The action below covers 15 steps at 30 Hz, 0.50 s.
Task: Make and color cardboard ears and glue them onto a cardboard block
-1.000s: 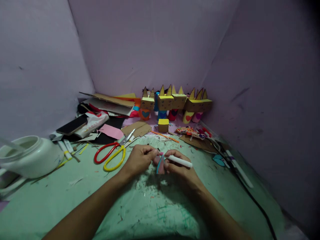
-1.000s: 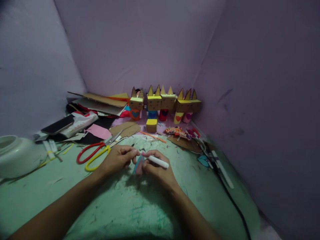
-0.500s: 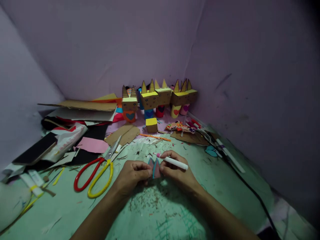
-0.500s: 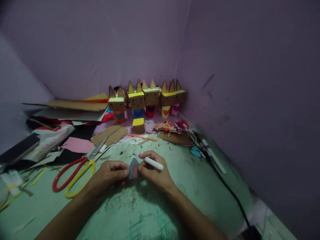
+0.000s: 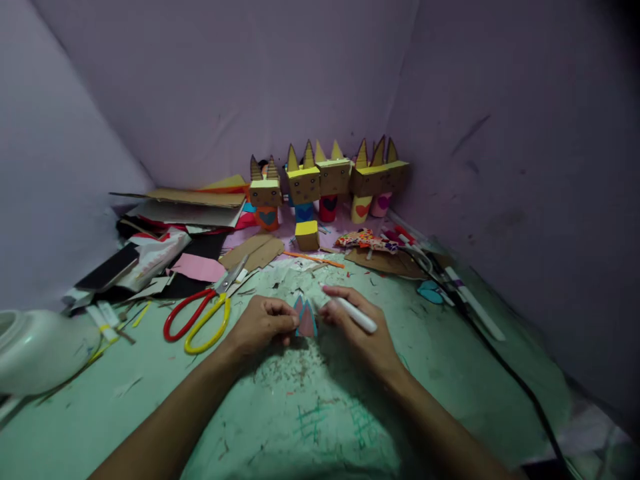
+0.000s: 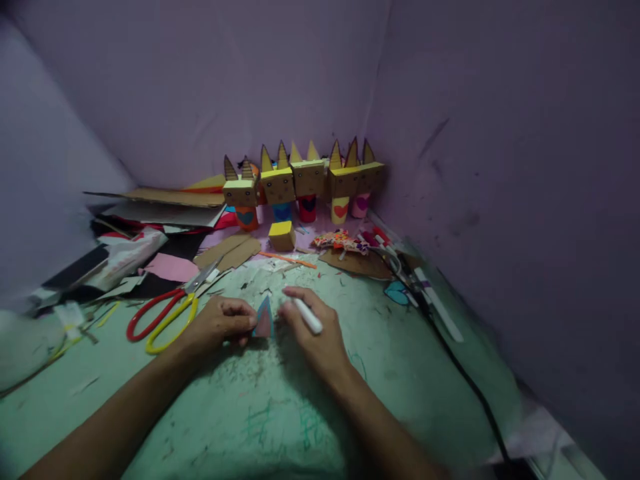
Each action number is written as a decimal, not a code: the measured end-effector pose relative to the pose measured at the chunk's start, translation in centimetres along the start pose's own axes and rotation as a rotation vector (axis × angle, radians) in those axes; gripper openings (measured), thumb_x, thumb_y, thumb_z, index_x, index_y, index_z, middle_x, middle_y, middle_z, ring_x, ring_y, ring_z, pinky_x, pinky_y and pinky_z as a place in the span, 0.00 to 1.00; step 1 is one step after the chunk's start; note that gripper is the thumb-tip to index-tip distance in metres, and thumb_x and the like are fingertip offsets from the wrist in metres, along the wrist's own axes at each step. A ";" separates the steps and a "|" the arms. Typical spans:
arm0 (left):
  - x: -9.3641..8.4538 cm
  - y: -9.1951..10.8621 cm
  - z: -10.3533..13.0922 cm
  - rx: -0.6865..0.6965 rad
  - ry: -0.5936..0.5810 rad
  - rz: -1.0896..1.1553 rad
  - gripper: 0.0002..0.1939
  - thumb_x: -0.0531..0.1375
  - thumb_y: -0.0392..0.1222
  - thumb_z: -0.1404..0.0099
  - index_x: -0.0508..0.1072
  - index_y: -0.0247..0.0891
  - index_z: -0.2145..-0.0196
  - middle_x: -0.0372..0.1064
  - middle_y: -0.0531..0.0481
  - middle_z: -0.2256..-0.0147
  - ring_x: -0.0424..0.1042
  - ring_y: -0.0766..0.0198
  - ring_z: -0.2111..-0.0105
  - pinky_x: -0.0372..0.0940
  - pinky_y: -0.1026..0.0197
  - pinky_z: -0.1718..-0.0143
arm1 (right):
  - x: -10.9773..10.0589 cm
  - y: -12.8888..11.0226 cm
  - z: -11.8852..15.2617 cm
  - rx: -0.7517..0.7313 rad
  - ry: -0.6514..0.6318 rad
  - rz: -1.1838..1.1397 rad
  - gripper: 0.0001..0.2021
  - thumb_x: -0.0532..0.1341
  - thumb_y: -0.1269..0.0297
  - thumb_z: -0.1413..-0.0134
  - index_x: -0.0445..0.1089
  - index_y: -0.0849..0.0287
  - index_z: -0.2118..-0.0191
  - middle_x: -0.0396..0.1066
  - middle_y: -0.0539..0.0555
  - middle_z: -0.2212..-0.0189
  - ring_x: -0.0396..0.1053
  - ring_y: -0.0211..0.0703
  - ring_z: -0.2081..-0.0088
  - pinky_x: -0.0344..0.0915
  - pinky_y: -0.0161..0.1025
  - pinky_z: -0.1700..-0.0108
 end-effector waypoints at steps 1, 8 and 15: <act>0.2 -0.2 0.0 -0.013 0.004 -0.027 0.09 0.59 0.43 0.57 0.69 0.33 0.81 0.61 0.55 0.90 0.57 0.72 0.88 0.49 0.68 0.84 | -0.9 0.1 0.4 -0.002 0.050 -0.027 0.14 0.61 0.59 0.51 0.70 0.58 0.58 0.73 0.50 0.73 0.69 0.38 0.72 0.64 0.34 0.68; 2.0 -0.9 0.8 -0.068 -0.035 -0.133 0.05 0.58 0.39 0.54 0.67 0.34 0.82 0.60 0.56 0.91 0.54 0.73 0.91 0.46 0.69 0.89 | -4.5 0.3 4.9 -0.035 0.197 0.036 0.17 0.58 0.50 0.48 0.76 0.58 0.66 0.71 0.50 0.80 0.67 0.38 0.77 0.64 0.34 0.73; 2.7 -0.7 0.7 -0.035 -0.077 -0.210 0.03 0.57 0.35 0.54 0.68 0.33 0.82 0.59 0.57 0.90 0.57 0.72 0.89 0.48 0.69 0.88 | -5.2 -0.4 6.8 -0.092 0.209 0.315 0.09 0.64 0.58 0.55 0.75 0.57 0.68 0.75 0.52 0.75 0.70 0.43 0.73 0.66 0.35 0.72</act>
Point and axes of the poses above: each hand's wrist, its own z-axis away from the middle knuckle, its own x-axis out of the palm, y = z × x, the point moved 8 cm from there along -z, towards the middle knuckle
